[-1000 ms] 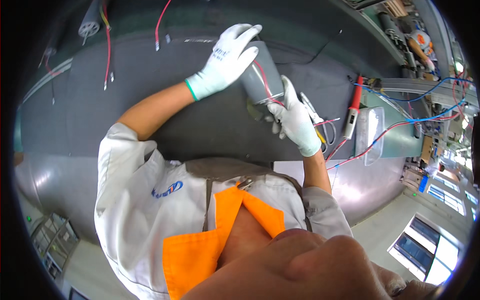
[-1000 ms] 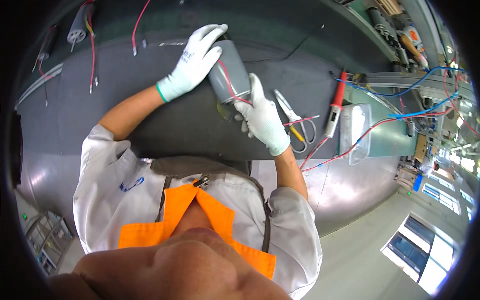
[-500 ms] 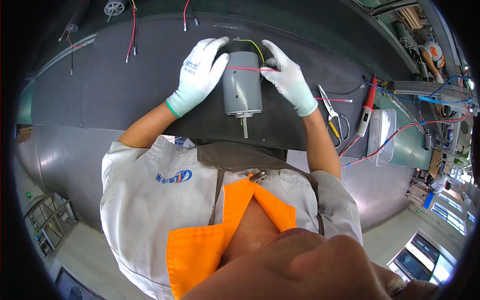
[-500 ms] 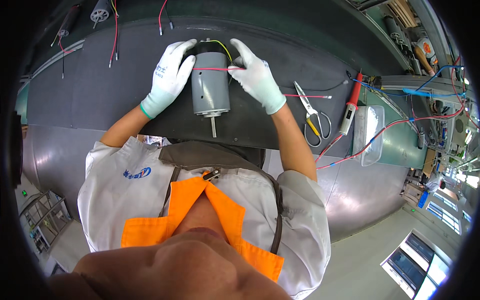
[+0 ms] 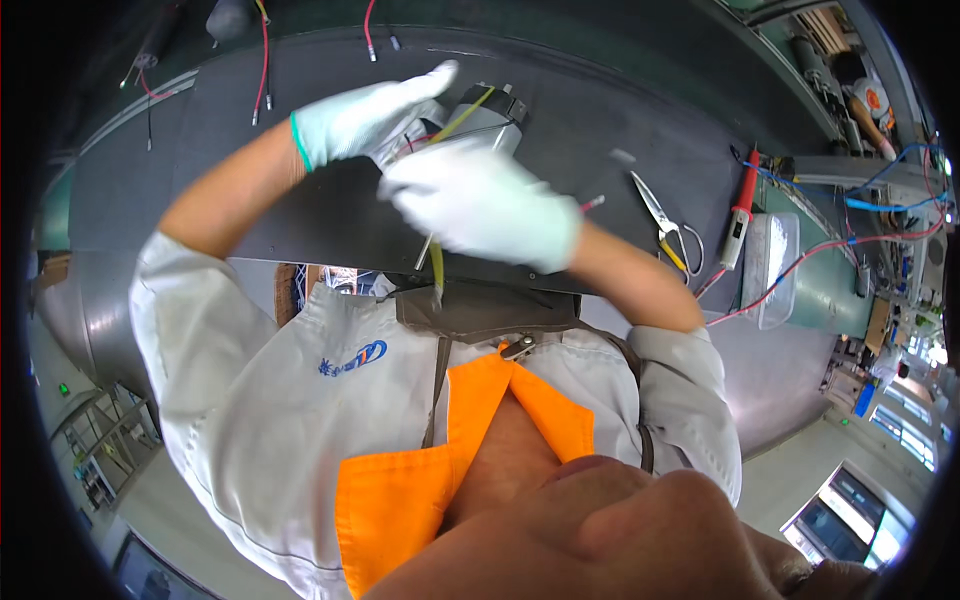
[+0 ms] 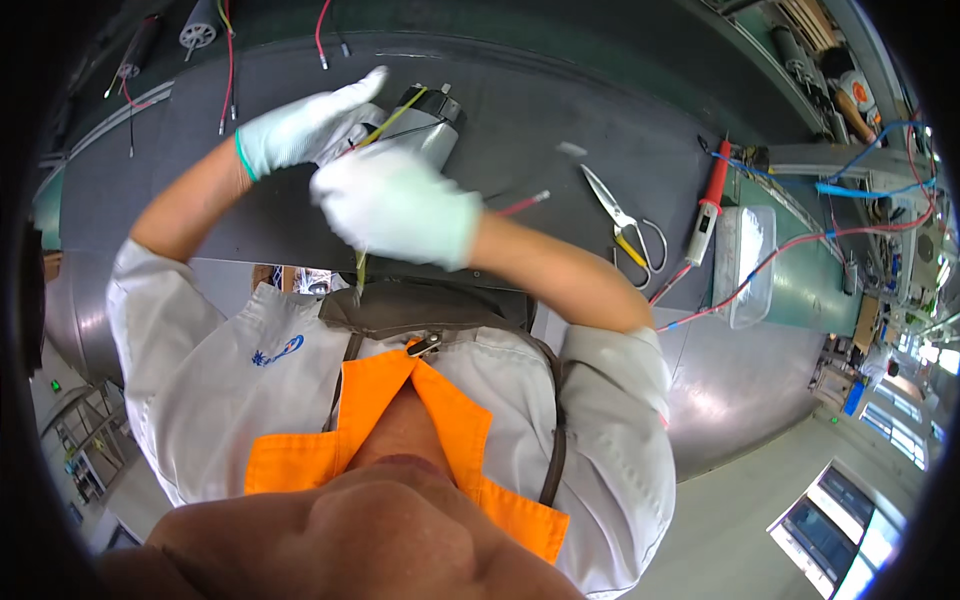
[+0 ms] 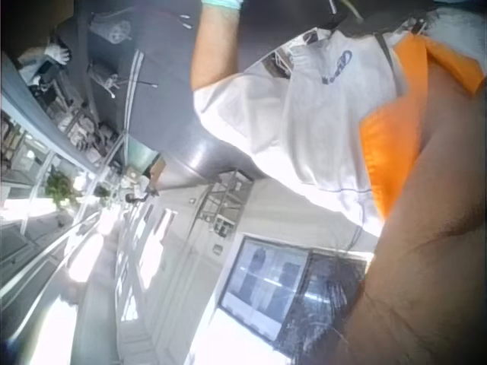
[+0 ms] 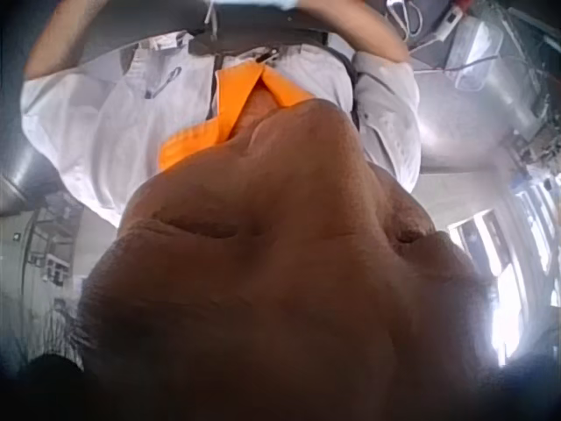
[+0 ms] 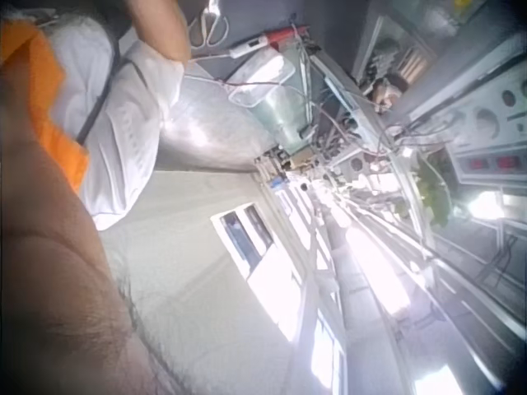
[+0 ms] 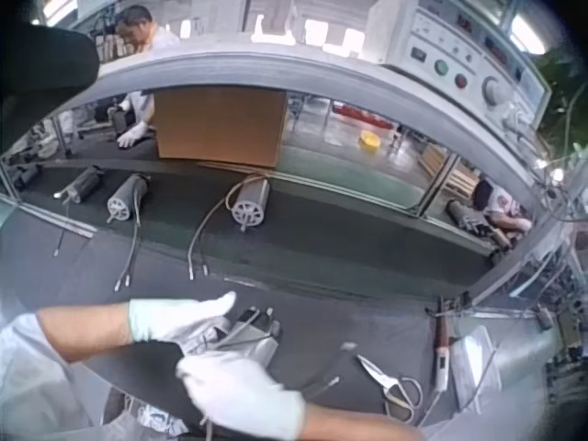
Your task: The person repeatedly picks up cylindrical electric motors from a workbench, connects them to a testing device using red and blue probes, and then places them back down. The process involves handling the motor wires and probes to check functionality.
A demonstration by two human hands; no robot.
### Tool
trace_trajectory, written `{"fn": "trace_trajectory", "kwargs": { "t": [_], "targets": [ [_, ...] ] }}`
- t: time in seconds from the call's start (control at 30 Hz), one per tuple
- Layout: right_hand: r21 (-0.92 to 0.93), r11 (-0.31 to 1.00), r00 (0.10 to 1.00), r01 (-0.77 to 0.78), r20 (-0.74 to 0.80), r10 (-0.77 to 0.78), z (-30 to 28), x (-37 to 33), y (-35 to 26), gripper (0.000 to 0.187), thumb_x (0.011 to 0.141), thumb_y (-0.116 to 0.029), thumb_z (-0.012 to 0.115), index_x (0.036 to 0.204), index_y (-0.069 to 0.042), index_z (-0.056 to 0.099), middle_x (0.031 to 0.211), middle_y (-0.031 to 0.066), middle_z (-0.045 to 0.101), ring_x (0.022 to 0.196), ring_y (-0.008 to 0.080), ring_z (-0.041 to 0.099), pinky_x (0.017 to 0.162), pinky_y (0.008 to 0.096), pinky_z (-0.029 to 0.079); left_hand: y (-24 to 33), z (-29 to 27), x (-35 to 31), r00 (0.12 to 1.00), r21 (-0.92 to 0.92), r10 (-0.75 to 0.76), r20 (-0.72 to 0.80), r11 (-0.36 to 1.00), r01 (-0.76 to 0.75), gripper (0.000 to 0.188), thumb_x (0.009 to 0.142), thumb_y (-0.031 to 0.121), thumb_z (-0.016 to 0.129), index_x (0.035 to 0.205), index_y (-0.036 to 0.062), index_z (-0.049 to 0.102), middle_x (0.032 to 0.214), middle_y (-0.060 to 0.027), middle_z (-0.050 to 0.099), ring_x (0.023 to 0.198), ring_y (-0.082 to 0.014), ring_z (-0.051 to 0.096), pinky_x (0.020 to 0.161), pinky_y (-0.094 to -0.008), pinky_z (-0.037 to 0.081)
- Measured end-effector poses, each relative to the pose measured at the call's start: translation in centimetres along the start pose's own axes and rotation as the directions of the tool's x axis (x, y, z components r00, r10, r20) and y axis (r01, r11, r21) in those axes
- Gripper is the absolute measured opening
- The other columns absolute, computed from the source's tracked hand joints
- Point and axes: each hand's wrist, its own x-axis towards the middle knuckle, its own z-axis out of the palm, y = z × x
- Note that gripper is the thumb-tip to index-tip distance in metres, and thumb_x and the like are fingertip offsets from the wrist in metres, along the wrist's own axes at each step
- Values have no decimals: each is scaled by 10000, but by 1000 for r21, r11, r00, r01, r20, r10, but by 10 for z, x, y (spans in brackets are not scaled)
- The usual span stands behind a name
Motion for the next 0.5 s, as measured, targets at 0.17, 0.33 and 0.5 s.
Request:
{"fn": "trace_trajectory", "kwargs": {
  "t": [0.17,0.33,0.5],
  "targets": [
    [-38,988,989,-147,15,148,121,58,-25,137,769,-143,653,822,-32,593,769,168,659,726,342,688,602,446,554,65,19,5,985,593,-150,81,802,73,865,926,849,384,907,33,673,711,-65,596,539,-141,536,456,-303,354],
    [294,935,920,-199,385,75,57,37,-32,435,935,-282,627,1347,-148,589,962,149,734,929,370,700,779,453,556,29,14,25,970,701,181,-160,713,-17,809,990,758,363,815,16,633,659,-122,543,572,-257,481,567,-397,406],
    [514,711,723,-480,-226,652,-104,-111,18,312,984,-227,609,1195,-37,737,1122,115,750,972,170,700,853,314,563,-10,23,37,826,786,443,-348,618,0,730,1051,648,375,941,-12,669,862,-294,632,889,-503,606,767,-519,469]
  ]
}}
